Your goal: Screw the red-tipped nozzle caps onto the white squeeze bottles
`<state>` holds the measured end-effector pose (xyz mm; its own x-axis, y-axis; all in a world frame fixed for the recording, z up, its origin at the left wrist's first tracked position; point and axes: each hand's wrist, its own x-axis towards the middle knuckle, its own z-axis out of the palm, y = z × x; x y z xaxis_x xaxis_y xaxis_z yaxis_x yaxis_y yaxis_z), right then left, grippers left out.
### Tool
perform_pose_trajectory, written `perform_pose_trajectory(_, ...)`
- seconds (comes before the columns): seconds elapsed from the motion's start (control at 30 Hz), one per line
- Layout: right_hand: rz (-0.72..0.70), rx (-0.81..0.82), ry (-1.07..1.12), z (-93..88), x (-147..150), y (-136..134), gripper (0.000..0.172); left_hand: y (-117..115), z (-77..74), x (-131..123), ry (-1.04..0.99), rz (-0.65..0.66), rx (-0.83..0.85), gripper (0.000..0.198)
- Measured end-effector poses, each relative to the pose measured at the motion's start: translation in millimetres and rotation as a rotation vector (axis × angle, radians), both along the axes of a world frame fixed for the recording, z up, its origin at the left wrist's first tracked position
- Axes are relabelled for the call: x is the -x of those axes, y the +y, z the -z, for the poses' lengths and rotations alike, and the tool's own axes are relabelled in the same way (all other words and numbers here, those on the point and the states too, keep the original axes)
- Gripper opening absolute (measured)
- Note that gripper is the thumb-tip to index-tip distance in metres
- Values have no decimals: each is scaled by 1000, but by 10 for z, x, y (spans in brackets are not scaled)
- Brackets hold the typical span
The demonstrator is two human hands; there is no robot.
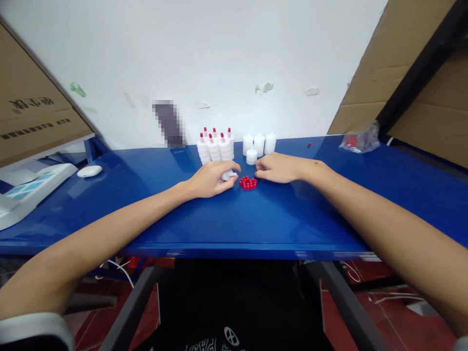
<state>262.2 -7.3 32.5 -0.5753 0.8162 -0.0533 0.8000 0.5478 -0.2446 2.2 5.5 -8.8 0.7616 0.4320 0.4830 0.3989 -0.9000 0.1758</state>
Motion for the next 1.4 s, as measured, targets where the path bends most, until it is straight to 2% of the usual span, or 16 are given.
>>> perform_pose_trajectory(0.67,-81,29,55,22,62,-25,26,-7,-16,-12,44,-11,30,30)
perform_pose_trajectory(1.4,-77,89,63,-9,101,-58,23,-18,-35,-10,54,-11,23,30)
